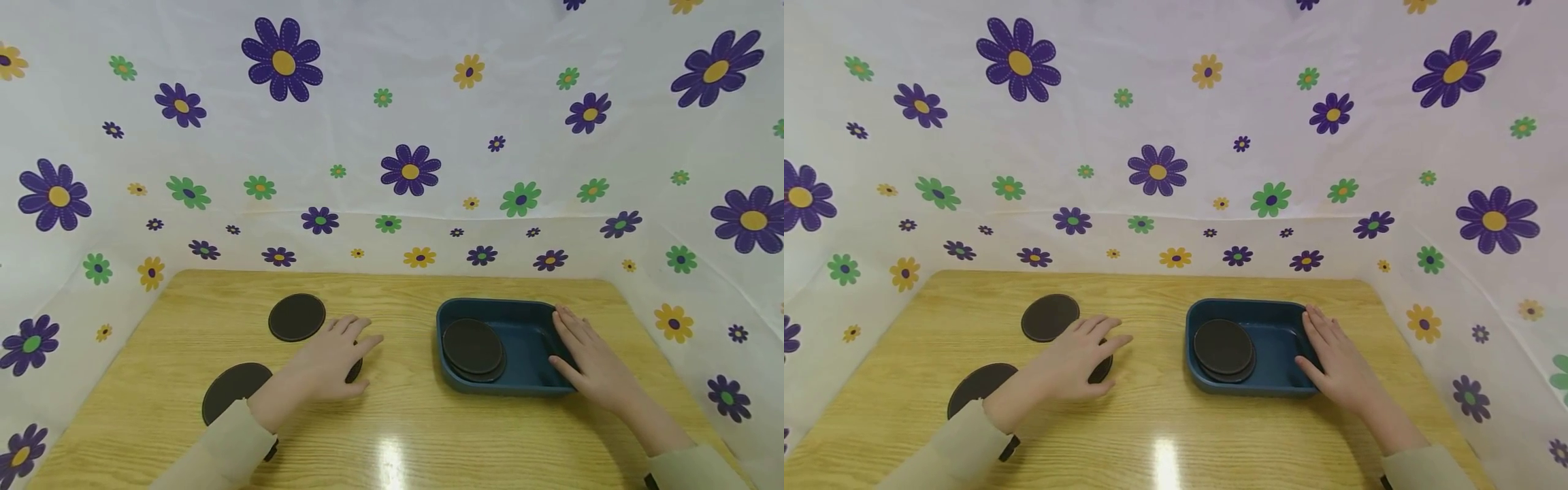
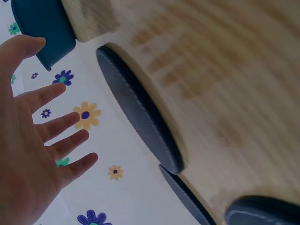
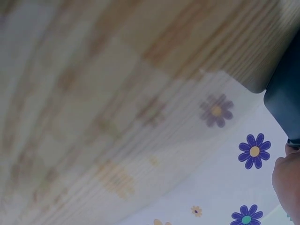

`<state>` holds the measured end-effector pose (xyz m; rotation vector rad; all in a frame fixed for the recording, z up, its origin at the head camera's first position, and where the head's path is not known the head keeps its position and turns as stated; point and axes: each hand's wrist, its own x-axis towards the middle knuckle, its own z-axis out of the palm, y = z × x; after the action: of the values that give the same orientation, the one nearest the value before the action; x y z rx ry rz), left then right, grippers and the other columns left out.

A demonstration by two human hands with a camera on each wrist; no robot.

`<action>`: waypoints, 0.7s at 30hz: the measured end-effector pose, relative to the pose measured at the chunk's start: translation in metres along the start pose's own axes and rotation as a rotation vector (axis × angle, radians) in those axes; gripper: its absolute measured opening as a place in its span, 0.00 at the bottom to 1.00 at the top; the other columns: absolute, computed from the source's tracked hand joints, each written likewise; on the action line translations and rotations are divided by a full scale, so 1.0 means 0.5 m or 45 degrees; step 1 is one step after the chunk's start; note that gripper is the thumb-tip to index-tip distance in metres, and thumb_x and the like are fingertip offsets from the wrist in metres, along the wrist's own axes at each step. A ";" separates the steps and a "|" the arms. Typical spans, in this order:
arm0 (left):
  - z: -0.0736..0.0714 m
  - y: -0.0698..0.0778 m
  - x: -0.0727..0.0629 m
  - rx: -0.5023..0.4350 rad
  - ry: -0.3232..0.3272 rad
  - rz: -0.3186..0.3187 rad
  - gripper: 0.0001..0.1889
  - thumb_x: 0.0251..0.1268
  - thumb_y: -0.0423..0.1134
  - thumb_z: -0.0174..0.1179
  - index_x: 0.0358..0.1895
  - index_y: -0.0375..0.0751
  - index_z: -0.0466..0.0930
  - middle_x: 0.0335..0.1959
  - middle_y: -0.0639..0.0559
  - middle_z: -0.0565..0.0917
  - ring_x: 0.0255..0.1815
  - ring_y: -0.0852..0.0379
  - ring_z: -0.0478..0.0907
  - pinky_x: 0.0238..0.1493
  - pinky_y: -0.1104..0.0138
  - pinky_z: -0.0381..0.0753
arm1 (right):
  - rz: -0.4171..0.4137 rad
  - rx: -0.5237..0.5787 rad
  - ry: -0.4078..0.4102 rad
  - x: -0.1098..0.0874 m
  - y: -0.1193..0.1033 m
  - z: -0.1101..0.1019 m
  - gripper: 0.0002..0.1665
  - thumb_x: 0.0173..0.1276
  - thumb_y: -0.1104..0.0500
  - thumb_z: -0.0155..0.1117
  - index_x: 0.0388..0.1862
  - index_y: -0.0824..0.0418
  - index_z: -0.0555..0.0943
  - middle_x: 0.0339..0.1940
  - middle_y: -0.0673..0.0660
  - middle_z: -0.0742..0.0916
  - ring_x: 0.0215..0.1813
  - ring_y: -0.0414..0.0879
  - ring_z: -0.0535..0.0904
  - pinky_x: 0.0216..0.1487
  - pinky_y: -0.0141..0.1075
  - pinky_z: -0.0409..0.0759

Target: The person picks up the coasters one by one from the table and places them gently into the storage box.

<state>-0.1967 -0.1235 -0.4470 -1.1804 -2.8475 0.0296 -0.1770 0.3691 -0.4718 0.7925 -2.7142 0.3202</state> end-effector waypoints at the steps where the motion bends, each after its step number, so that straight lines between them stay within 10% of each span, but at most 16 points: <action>1: 0.003 -0.003 -0.003 -0.005 0.000 -0.002 0.38 0.69 0.62 0.64 0.78 0.51 0.71 0.77 0.40 0.71 0.77 0.37 0.69 0.75 0.42 0.72 | 0.001 -0.003 0.004 0.000 0.000 0.000 0.45 0.80 0.51 0.61 0.84 0.74 0.57 0.88 0.68 0.60 0.90 0.35 0.35 0.84 0.25 0.27; 8: 0.026 -0.026 -0.025 -0.073 0.008 0.005 0.37 0.65 0.57 0.65 0.77 0.49 0.72 0.75 0.37 0.72 0.76 0.35 0.70 0.71 0.39 0.73 | 0.012 -0.007 -0.001 0.001 -0.006 -0.005 0.45 0.81 0.51 0.61 0.84 0.74 0.57 0.91 0.57 0.51 0.90 0.37 0.36 0.84 0.25 0.27; 21: 0.041 -0.044 -0.050 -0.067 -0.020 -0.006 0.38 0.59 0.51 0.69 0.74 0.49 0.75 0.71 0.39 0.74 0.71 0.39 0.72 0.65 0.39 0.78 | 0.017 -0.003 0.000 0.001 -0.004 -0.003 0.45 0.80 0.52 0.62 0.84 0.74 0.57 0.88 0.68 0.59 0.90 0.34 0.34 0.84 0.24 0.26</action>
<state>-0.1960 -0.1565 -0.4676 -1.1883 -2.8818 -0.0360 -0.1760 0.3679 -0.4701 0.7744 -2.7202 0.3198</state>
